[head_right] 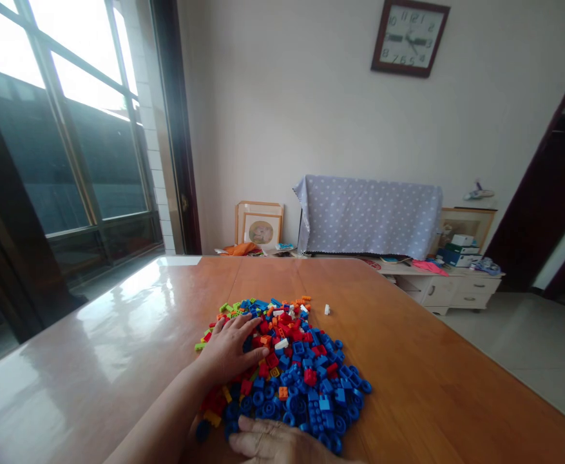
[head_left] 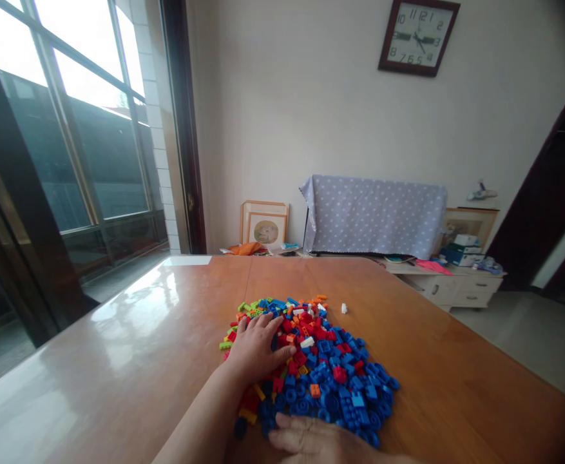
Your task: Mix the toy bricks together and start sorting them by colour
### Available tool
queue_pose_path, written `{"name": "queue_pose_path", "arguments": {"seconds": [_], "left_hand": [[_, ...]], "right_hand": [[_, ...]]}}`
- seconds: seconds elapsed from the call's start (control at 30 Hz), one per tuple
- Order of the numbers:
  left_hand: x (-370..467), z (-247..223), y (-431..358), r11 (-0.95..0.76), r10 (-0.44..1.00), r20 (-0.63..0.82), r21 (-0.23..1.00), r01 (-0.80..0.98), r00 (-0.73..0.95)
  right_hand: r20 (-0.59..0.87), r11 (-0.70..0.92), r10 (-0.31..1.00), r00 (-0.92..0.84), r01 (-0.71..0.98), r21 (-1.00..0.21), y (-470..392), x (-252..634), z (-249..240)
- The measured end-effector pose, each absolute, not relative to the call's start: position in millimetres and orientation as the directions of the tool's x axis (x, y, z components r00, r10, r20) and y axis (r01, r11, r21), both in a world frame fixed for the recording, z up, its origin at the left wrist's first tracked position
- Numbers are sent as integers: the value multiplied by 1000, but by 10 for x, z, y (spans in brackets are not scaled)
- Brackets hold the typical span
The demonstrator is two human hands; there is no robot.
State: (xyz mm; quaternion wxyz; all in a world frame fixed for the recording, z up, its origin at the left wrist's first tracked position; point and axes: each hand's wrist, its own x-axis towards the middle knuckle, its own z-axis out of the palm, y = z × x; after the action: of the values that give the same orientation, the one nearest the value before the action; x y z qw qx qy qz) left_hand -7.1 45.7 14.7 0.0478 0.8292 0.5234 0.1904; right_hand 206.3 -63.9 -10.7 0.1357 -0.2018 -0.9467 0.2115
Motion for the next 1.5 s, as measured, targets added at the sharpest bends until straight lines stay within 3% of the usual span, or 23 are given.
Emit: {"name": "queue_pose_path", "arguments": {"seconds": [0.17,0.4,0.63,0.73,0.83,0.93,1.07,1.27,1.5], "left_hand": [[-59,155,444,-439,888,277,275,855,367],[-47,131,451,-441,879,322,274,855,351],[-40,136,474,-411,899,286,284,866,333],[-53,133,481,-405,901,284,279,871,328],[-61,139,490,-403,894,317,263,877,317],[-55,178,492,-380,888,363,238,894,281],[-40,301,460,-388,845,473,218,895,251],[97,517,283,-470,799,529,252,846,287],[27,492,-473,-656,736,375,191,730,564]], "right_hand": [[245,840,354,-902,192,-507,-434,2059,135],[401,751,572,-716,259,-608,-291,2049,101],[450,648,721,-526,284,-707,-292,2143,292],[488,592,803,-342,363,-719,-340,2347,462],[521,456,853,-20,514,-727,-366,2687,453],[496,267,858,131,711,-650,-449,3013,212],[305,109,951,50,870,-480,-674,3146,-197],[249,98,968,-27,957,-275,-760,2972,-283],[315,140,947,-58,960,-242,-603,3015,-263]]}}
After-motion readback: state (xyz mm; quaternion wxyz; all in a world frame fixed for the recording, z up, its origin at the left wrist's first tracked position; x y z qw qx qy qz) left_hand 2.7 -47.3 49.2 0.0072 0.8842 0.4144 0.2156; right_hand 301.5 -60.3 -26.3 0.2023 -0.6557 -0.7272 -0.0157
